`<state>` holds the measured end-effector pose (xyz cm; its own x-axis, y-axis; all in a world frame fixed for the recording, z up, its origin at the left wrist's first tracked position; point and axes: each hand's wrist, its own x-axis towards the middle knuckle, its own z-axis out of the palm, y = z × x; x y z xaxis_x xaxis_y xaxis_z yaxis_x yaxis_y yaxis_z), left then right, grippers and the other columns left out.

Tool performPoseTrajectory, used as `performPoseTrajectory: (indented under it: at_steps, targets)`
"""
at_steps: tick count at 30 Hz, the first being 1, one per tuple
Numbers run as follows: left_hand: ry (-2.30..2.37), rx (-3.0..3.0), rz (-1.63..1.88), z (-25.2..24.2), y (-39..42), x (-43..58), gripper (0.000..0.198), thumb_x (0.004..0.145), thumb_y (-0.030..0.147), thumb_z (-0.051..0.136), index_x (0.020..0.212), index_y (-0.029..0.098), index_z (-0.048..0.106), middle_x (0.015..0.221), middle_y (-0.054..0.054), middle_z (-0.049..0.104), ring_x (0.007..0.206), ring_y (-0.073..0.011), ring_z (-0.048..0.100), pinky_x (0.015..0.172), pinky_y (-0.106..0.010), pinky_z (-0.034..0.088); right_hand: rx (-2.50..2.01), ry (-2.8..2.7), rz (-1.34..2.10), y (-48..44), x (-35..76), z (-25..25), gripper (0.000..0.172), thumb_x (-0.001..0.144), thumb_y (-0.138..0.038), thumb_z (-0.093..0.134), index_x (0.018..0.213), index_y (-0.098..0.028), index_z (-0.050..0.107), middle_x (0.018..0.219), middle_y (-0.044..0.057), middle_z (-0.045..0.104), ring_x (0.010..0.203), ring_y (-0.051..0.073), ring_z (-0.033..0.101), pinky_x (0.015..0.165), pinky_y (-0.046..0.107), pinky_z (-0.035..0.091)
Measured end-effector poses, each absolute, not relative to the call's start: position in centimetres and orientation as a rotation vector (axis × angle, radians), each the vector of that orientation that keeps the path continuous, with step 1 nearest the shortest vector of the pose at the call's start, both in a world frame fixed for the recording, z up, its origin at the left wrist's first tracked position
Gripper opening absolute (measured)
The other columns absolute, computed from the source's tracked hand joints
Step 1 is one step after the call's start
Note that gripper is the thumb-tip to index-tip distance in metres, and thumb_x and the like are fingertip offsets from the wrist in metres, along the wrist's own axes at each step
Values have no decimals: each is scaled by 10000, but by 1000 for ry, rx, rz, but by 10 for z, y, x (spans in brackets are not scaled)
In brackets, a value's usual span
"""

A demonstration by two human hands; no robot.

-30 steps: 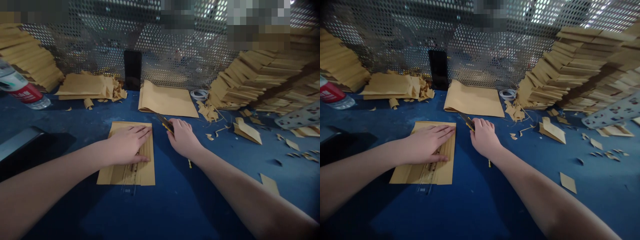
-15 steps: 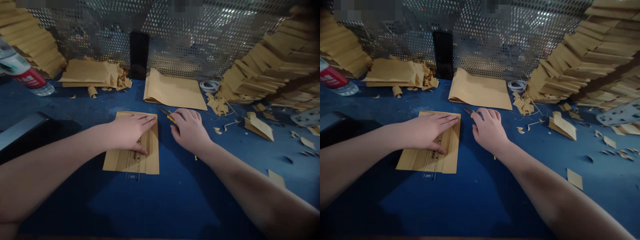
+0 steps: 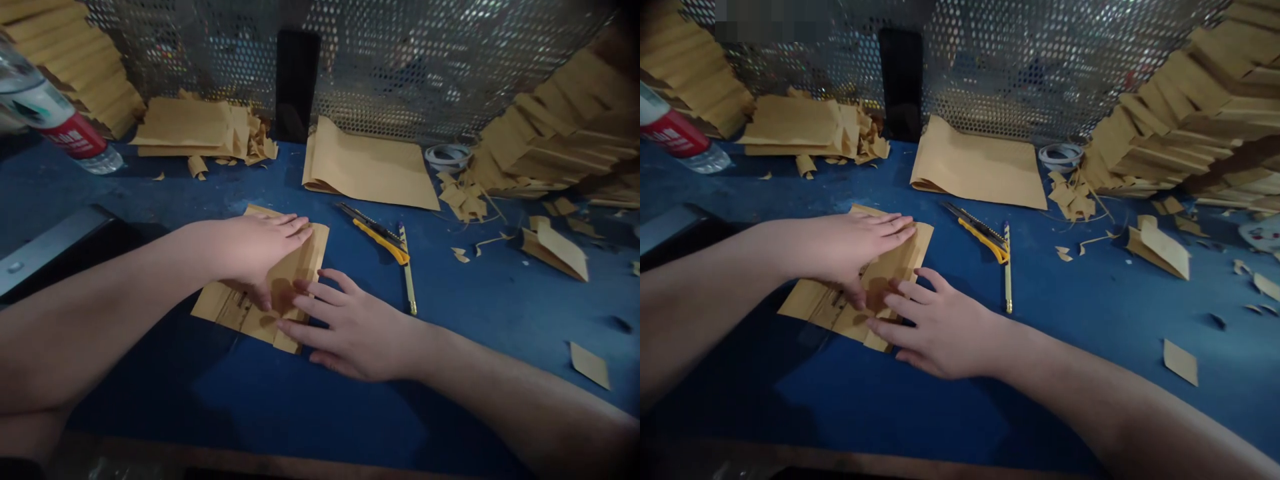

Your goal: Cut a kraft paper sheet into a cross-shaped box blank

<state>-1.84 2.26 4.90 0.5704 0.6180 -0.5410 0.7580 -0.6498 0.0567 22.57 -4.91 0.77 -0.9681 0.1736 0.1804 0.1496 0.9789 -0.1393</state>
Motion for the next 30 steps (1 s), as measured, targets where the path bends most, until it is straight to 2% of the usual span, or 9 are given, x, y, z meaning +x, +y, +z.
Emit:
performPoseTrajectory:
  at_steps: [4,7,9,12,14,18,24,28,30]
  targets:
    - [1147,2516,-696,47,24,-19,1588,603,538,990,1792,149,12,1864,-192,-2,1747,-425,140,1386,-535,274,-211,-2838,199,-46,229,8,367,1115,-362,545,1387,-176,707,1211,147,729,1197,334,634,1156,579,443]
    - [1167,2535,-686,44,23,-20,1605,598,505,987,1787,142,-29,1853,-221,8,1743,-423,163,1370,-534,294,-197,-2756,212,-42,234,8,356,1127,-442,529,1058,-188,768,1025,121,708,1093,305,636,1161,552,442]
    - [1174,2541,-680,42,22,-21,1664,560,576,1003,1786,149,-37,1850,-228,4,1738,-443,167,1359,-557,309,-204,-2737,242,-37,238,7,398,1114,-465,562,832,-224,706,897,85,664,969,273,621,1067,505,494]
    - [1175,2531,-684,42,21,-22,1675,533,680,1004,1792,165,27,1855,-204,-3,1734,-462,166,1356,-573,321,-194,-2761,319,-29,243,4,390,1076,-401,658,722,-243,612,815,40,607,814,219,563,851,402,506]
    - [1178,2522,-710,42,21,-22,1662,536,691,1007,1792,171,51,1855,-195,-15,1737,-459,155,1360,-590,312,-186,-2778,374,-25,244,2,391,1078,-440,686,751,-237,618,839,39,621,807,210,565,806,382,485]
    - [1191,2508,-747,43,22,-22,1678,545,670,1028,1787,201,2,1858,-169,-40,1747,-450,106,1371,-628,284,-194,-2779,467,-21,245,1,408,1040,-569,750,877,-202,676,946,66,679,875,220,615,830,383,492]
    - [1247,2429,-825,48,20,-18,1666,569,599,1057,1781,268,-35,1859,-121,-103,1752,-441,-3,1387,-648,249,-246,-2765,522,-18,246,0,499,948,-640,836,1066,-166,735,1063,107,705,984,253,669,945,422,535]
    - [1307,2336,-904,53,19,-13,1688,544,418,1102,1770,320,-54,1848,-108,-164,1739,-473,-36,1359,-696,289,-381,-2789,523,-17,248,0,643,841,-705,900,1179,-179,750,1244,178,707,1206,344,679,1090,519,540]
    - [1325,2308,-924,55,19,-12,1693,541,357,1107,1767,344,-61,1846,-114,-178,1735,-489,-33,1344,-723,298,-507,-2811,523,-18,249,2,794,757,-724,950,1277,-164,734,1418,254,659,1405,434,603,1178,612,501]
